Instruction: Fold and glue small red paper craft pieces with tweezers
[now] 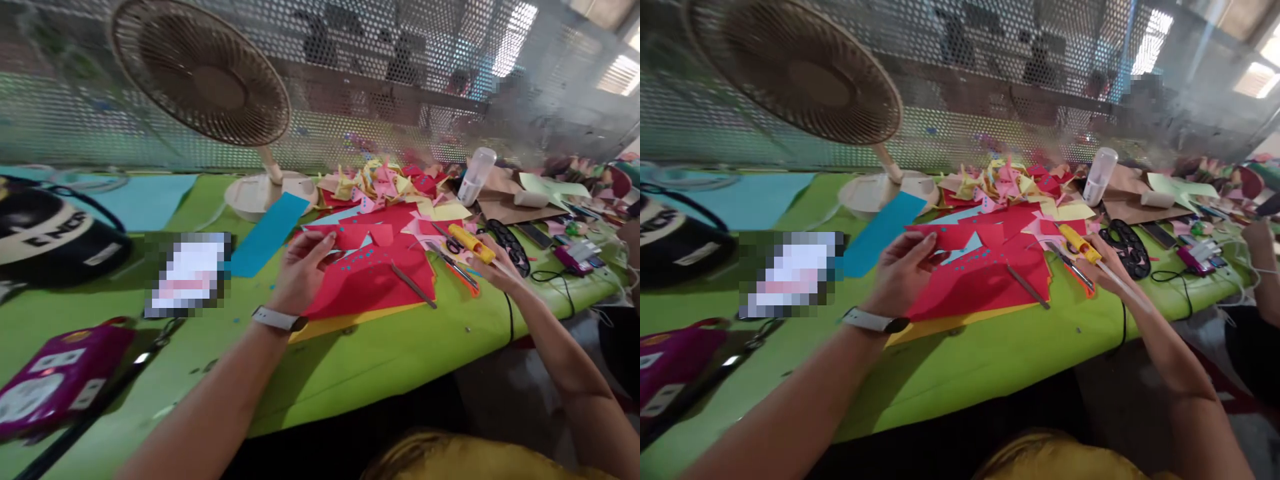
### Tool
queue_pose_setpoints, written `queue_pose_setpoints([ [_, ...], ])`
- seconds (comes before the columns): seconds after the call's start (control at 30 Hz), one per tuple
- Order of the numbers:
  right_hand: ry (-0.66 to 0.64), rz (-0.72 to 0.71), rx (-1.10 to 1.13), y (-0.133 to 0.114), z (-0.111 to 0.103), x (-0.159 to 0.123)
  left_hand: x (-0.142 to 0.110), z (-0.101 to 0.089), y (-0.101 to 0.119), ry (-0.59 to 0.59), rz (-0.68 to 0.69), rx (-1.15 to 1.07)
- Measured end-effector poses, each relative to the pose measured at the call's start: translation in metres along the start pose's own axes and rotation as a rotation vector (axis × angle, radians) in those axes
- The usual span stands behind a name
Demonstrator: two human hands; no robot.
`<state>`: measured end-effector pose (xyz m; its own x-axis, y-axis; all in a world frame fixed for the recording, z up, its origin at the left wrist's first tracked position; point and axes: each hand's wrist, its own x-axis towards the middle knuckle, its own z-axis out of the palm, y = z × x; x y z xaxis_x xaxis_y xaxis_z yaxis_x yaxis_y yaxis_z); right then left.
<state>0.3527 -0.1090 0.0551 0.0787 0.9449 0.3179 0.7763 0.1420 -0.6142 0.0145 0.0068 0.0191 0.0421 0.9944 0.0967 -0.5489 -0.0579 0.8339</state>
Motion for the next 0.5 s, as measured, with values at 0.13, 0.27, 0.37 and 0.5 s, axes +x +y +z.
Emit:
queue_pose_setpoints([
  [0.13,0.014,0.048,-0.38,0.052,-0.018,-0.009,0.002,-0.001,-0.001,0.012,-0.013,-0.019],
  [0.27,0.026,0.16,-0.439,0.084,-0.024,-0.015,0.003,-0.002,-0.001,0.012,-0.007,-0.022],
  [0.37,0.043,0.159,-0.414,0.099,-0.029,-0.02,0.005,-0.003,0.001,0.023,-0.005,-0.039],
  [0.5,-0.053,0.129,-0.469,0.106,-0.045,-0.024,0.008,-0.004,0.002,0.031,-0.011,-0.095],
])
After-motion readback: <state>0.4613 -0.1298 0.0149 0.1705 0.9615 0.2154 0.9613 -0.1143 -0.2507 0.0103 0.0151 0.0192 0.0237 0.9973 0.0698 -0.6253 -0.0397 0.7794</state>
